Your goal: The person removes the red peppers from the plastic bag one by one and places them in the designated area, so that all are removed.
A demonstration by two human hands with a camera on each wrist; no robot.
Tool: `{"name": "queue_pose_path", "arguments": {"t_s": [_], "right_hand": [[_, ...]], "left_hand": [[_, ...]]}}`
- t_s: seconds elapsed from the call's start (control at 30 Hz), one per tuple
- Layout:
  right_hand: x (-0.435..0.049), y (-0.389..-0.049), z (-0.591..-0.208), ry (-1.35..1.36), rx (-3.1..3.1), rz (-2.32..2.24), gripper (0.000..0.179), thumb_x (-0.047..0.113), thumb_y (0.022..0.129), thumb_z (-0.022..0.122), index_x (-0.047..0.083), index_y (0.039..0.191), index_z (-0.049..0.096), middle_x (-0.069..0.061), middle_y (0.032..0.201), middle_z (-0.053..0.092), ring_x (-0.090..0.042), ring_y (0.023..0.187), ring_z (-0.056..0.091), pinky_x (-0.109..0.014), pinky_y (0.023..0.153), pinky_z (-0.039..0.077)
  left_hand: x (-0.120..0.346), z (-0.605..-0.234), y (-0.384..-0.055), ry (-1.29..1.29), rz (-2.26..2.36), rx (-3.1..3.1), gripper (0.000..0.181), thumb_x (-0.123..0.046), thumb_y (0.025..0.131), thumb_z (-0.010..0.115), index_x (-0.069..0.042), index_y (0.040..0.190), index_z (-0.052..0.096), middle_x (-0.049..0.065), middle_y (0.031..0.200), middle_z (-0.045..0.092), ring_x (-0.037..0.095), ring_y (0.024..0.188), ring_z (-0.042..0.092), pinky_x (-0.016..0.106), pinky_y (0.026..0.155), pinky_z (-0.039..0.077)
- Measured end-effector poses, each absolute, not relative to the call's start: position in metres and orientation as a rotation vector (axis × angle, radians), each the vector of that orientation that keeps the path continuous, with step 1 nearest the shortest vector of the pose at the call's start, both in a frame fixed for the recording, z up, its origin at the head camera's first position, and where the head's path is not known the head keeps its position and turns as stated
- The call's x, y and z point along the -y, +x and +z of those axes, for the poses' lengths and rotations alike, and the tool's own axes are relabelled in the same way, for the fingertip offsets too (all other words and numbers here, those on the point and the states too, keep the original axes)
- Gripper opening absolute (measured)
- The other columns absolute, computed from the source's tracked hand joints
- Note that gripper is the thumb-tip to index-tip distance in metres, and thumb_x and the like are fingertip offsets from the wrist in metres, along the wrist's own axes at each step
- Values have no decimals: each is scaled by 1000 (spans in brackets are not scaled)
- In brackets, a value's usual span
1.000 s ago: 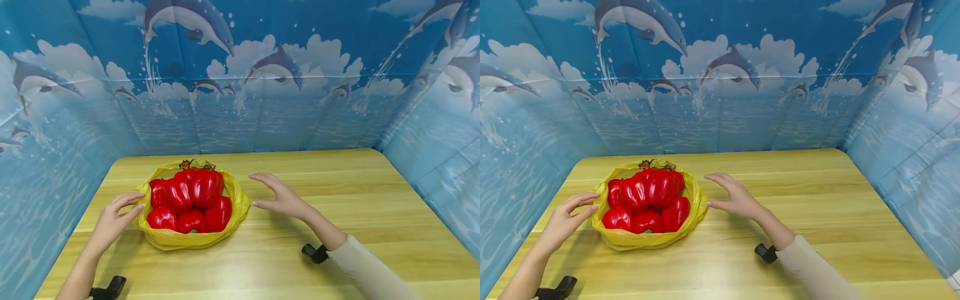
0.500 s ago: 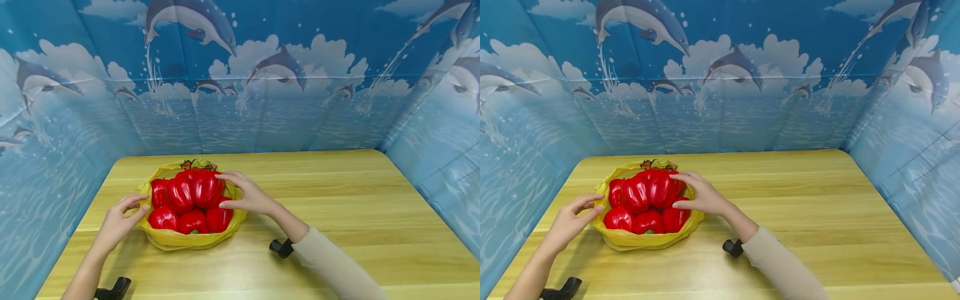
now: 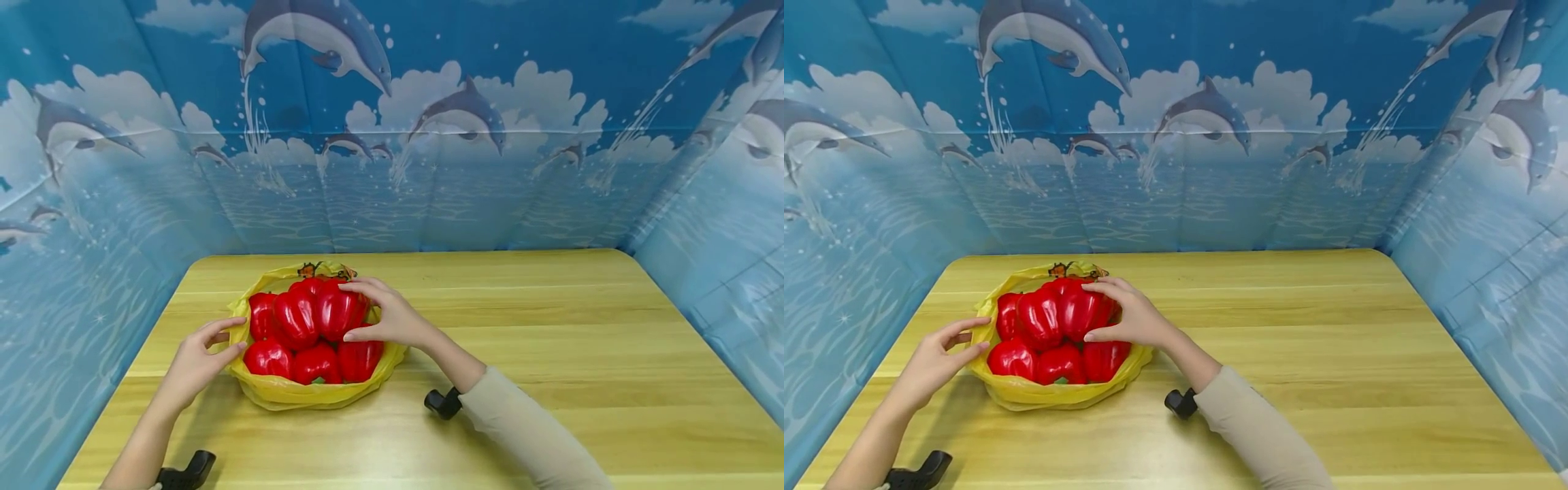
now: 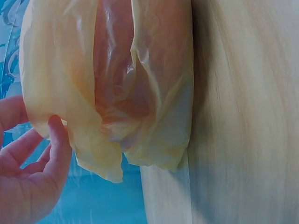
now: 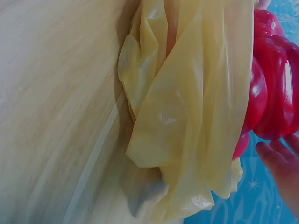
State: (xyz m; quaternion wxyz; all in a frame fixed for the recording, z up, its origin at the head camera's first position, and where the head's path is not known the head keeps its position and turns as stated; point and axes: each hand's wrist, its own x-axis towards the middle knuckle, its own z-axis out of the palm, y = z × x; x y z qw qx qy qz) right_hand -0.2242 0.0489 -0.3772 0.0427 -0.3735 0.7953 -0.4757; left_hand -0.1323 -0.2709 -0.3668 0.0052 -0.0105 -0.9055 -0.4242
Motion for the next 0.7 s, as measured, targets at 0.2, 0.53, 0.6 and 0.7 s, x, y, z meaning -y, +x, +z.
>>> {"name": "queue_pose_path", "arguments": {"t_s": [0.2, 0.53, 0.6, 0.7], "right_hand": [[-44, -224, -382, -1161, -2420, -1458, 73, 22, 70, 83, 18, 135, 49, -9, 140, 38, -24, 120, 42, -43, 83, 50], [-41, -223, -382, -1168, -2459, -1449, 72, 22, 70, 83, 18, 134, 50, -5, 134, 42, -21, 113, 46, -41, 79, 52], [-40, -222, -381, -1167, -2487, -1422, 73, 25, 69, 83, 19, 134, 49, -4, 135, 41, -20, 116, 45, -38, 80, 52], [-39, -220, -381, -1162, -2532, -1389, 73, 28, 69, 83, 21, 133, 50, -3, 134, 40, -20, 117, 45, -33, 80, 51]], "left_hand": [[273, -369, -130, -14, -1371, 2827, 47, -17, 89, 63, -3, 131, 50, 21, 137, 41, 37, 113, 45, 27, 74, 47], [272, -372, -131, 6, -1429, 2790, 49, -13, 89, 63, -1, 133, 48, 22, 138, 40, 38, 114, 44, 18, 69, 47], [271, -372, -132, 9, -1417, 2792, 48, -13, 88, 63, -1, 133, 48, 21, 137, 41, 38, 113, 44, 18, 70, 47], [271, -372, -132, 3, -1396, 2794, 47, -13, 88, 63, -1, 132, 49, 20, 137, 42, 37, 112, 45, 18, 71, 47]]}}
